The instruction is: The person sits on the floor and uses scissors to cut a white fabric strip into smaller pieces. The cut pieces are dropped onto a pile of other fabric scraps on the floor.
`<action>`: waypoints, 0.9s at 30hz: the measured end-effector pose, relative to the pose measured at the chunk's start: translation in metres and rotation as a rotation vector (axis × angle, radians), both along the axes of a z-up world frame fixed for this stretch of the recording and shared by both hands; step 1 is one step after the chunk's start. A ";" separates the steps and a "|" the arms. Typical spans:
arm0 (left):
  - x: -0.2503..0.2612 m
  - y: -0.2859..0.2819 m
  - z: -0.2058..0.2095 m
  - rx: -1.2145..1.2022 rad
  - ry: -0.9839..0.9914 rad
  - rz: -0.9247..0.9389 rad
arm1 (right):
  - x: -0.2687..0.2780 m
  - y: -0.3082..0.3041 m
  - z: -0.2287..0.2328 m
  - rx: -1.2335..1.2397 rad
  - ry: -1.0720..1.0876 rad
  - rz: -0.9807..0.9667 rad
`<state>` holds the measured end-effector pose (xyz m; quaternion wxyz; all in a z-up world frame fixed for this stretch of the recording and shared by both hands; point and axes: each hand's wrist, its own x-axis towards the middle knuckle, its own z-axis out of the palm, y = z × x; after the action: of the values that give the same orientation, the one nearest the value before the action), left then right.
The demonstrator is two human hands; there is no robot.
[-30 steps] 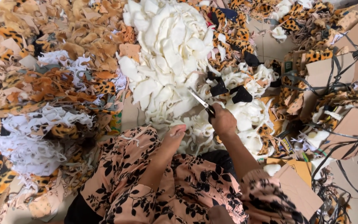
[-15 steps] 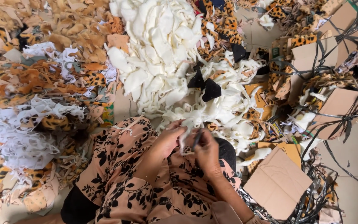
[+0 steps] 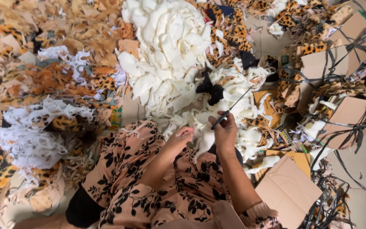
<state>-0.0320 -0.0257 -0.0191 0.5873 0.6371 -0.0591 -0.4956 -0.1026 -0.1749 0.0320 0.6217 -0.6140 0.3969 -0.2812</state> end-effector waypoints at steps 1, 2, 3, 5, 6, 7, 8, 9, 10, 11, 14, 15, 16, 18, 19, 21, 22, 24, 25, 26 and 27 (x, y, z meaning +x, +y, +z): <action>-0.003 -0.003 0.000 0.003 0.010 0.006 | -0.006 0.016 0.009 0.003 0.010 0.006; -0.002 -0.010 0.001 0.054 0.062 -0.017 | -0.009 0.030 0.020 0.021 0.045 0.059; -0.001 -0.017 0.003 0.104 0.113 -0.041 | -0.013 0.043 0.031 0.039 0.080 0.112; -0.007 -0.025 0.017 -0.007 0.200 0.073 | -0.025 0.053 0.011 0.041 0.020 0.112; -0.012 -0.027 0.023 -0.112 0.288 0.190 | -0.032 0.060 0.000 0.049 -0.039 0.115; -0.016 -0.027 0.011 -0.111 0.293 0.186 | -0.042 0.062 -0.002 0.050 -0.034 0.110; -0.017 -0.028 0.000 -0.170 0.348 0.197 | -0.048 0.063 -0.003 0.090 -0.094 0.071; -0.018 -0.029 -0.011 -0.230 0.403 0.208 | -0.055 0.063 -0.004 0.131 -0.155 0.031; -0.017 -0.027 -0.002 -0.231 0.399 0.209 | -0.054 0.069 0.007 0.130 -0.158 0.033; -0.016 -0.026 0.007 -0.279 0.473 0.259 | -0.054 0.075 0.017 0.177 -0.191 0.019; -0.014 -0.020 0.031 -0.387 0.551 0.292 | -0.069 0.083 0.019 0.387 -0.304 0.017; -0.013 -0.019 0.040 -0.446 0.550 0.275 | -0.076 0.082 0.016 0.552 -0.386 0.030; -0.012 -0.020 0.042 -0.447 0.546 0.278 | -0.075 0.081 0.018 0.553 -0.388 0.034; -0.013 -0.024 0.045 -0.320 0.469 0.323 | -0.074 0.078 0.022 0.747 -0.472 -0.040; -0.012 -0.020 0.051 -0.319 0.468 0.322 | -0.070 0.073 0.020 0.748 -0.474 -0.041; -0.011 -0.013 0.063 -0.400 0.317 0.300 | -0.064 0.062 0.017 0.739 -0.313 -0.137; -0.008 -0.012 0.064 -0.398 0.320 0.291 | -0.061 0.053 0.015 0.737 -0.315 -0.146; -0.002 -0.007 0.067 -0.401 0.230 0.340 | -0.053 0.035 0.010 0.708 -0.135 -0.060; -0.006 -0.007 0.065 -0.399 0.228 0.341 | -0.046 0.026 0.011 0.710 -0.136 -0.060; -0.008 -0.006 0.063 -0.401 0.214 0.311 | -0.037 0.017 0.011 0.760 -0.111 -0.003; -0.010 -0.005 0.061 -0.403 0.200 0.281 | -0.027 0.009 0.012 0.809 -0.085 0.053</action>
<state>-0.0421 -0.0308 0.0424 0.7683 0.4573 -0.0090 -0.4478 -0.1295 -0.1662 0.0440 0.8359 -0.3176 0.4335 -0.1113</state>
